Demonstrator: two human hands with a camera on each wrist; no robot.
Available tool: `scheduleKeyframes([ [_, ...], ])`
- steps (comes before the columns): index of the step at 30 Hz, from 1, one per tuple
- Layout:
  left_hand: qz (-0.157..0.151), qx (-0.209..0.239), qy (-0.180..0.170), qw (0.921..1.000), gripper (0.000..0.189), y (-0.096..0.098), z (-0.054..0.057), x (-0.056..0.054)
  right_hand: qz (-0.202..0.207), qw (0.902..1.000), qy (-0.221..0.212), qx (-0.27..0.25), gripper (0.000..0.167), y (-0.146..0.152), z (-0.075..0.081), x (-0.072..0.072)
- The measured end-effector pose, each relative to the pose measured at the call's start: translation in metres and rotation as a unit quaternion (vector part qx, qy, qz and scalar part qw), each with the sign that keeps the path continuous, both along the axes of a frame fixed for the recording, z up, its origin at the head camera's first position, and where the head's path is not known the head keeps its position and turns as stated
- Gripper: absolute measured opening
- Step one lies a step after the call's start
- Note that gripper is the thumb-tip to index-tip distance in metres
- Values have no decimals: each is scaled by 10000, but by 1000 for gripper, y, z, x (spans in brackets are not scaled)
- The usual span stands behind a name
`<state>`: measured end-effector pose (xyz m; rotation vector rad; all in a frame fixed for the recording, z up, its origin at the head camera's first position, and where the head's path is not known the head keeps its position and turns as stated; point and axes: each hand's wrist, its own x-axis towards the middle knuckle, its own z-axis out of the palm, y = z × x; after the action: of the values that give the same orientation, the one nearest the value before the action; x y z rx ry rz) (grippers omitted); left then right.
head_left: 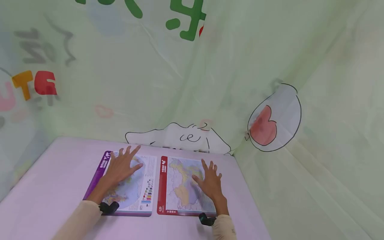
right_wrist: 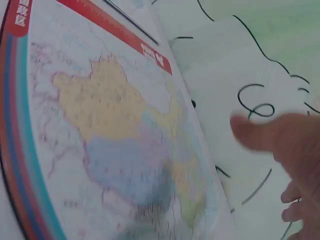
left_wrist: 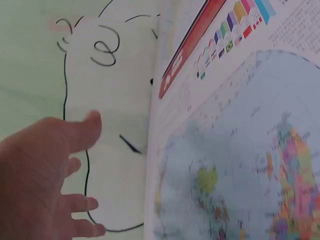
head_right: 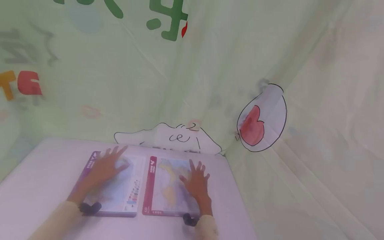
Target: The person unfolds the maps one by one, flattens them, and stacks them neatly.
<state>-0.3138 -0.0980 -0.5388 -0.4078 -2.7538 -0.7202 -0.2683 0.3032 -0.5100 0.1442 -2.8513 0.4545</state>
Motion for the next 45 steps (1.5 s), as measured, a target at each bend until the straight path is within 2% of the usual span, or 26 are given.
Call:
scheduleKeyframes([
  [3,-100,224,242,9994,60,23,7,-9,-551,9972,500,23,61,12,-4,9],
  [5,-184,347,330,9987,46,38,13,-15,-979,9920,799,15,43,19,-8,14],
  [7,-224,344,291,9987,37,50,17,-21,-1360,9861,951,-84,31,22,-13,19],
  [10,-281,106,43,9995,35,63,17,-31,-1732,9818,643,-447,31,23,-22,23],
  [15,-361,-416,-516,9971,43,71,2,-44,-1928,9768,-248,-901,34,14,-35,32],
  [19,-282,-927,-726,9926,46,68,-13,-49,-1873,9758,-381,-1062,30,1,-41,36],
  [22,-241,-1002,-776,9916,41,65,-20,-50,-1894,9751,-319,-1105,28,-8,-41,38],
  [26,-296,-745,-812,9935,39,64,-23,-51,-2017,9732,-239,-1081,26,-18,-36,40],
  [30,-202,-421,-920,9947,40,60,-25,-50,-2000,9738,-149,-1071,26,-26,-33,39],
  [33,-115,-94,-989,9950,40,58,-25,-47,-2049,9725,-101,-1105,27,-30,-31,39],
  [36,-84,322,-1071,9937,42,57,-22,-41,-2240,9666,-177,-1233,29,-30,-29,38],
  [41,-29,936,-1444,9851,49,64,-9,-31,-2551,9544,-423,-1493,30,-13,-39,27],
  [45,65,1499,-1728,9735,43,64,-9,-31,-2615,9496,-546,-1642,28,-7,-39,22],
])
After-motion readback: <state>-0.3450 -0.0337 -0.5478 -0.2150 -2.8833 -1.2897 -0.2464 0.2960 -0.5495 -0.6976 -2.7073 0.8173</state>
